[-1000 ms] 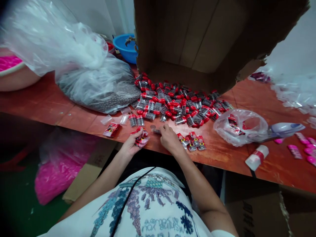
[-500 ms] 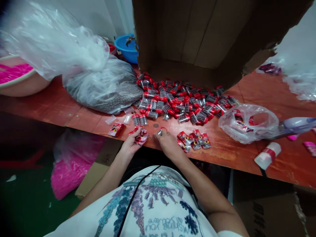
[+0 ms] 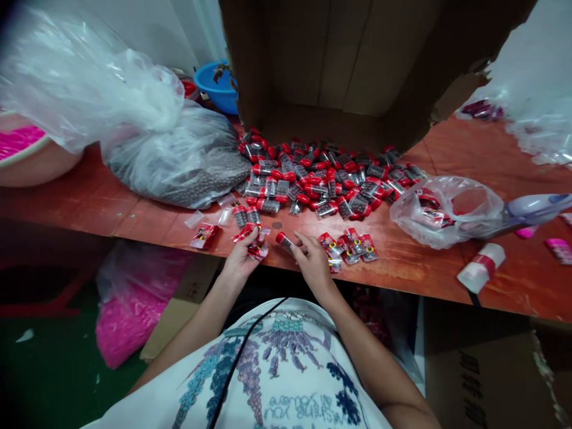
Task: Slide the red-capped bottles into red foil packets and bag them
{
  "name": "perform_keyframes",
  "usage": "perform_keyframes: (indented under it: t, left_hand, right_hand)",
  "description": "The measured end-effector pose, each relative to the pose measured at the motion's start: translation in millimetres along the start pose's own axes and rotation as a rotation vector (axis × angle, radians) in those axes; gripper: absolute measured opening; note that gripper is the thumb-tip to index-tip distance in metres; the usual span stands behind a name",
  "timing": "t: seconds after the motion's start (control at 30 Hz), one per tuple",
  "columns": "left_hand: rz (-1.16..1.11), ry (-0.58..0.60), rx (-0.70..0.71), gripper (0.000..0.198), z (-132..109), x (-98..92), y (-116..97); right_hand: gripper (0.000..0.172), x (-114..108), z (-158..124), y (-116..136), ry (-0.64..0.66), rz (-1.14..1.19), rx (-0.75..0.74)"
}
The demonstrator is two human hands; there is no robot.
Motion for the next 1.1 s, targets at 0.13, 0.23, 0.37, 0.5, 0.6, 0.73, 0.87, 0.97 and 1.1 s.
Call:
perform_keyframes:
  t: [0.13, 0.23, 0.37, 0.5, 0.6, 0.73, 0.87, 0.97, 1.1]
  left_hand:
    - [-0.013, -0.039, -0.023, 0.013, 1.1, 3.5, 10.2]
    - [-0.014, -0.06, -0.035, 0.016, 0.8, 5.9, 15.1]
    - [-0.009, -0.085, -0.02, 0.015, 1.4, 3.1, 12.7]
    - [-0.014, -0.079, -0.015, 0.016, 2.7, 0.6, 9.8]
    - [-0.018, -0.072, -0.012, 0.017, 2.9, 0.3, 8.4]
    - [-0.019, -0.058, 0.019, 0.016, 2.1, 1.5, 4.8]
    - [-0.007, -0.007, 0.051, 0.012, -1.4, 7.9, 4.7]
    - [0.019, 0.028, 0.086, 0.009, -5.8, 14.2, 6.2]
    - [0.047, 0.077, 0.135, 0.01, -10.6, 20.4, 7.2]
  right_hand:
    - [0.033, 1.7, 0.2, 11.2, 0.032, -0.334, -0.088]
    - [0.032, 9.6, 2.8, 12.4, 0.121, -0.546, -0.112]
    - [0.034, 11.8, 5.7, 13.3, 0.157, -0.567, -0.119]
    - [0.038, 11.3, 7.9, 13.4, 0.166, -0.554, -0.092]
    - [0.029, 10.2, 7.8, 13.4, 0.172, -0.49, -0.084]
    - [0.027, -2.0, 4.5, 13.9, 0.049, -0.08, -0.003]
    - [0.036, -3.5, -2.9, 7.3, -0.028, 0.493, 0.252]
    - [0.038, 4.0, -6.7, 9.9, 0.016, 0.666, 0.356]
    - [0.04, 7.8, -9.2, 9.1, 0.033, 0.707, 0.405]
Point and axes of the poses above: each hand's wrist, its own z-axis towards the middle knuckle, its own x-axis out of the palm, y = z × x, the point moved 8 cm from there along z, towards the middle knuckle, and after that the axes turned 2 degrees about -y, right-handed, at the moved point
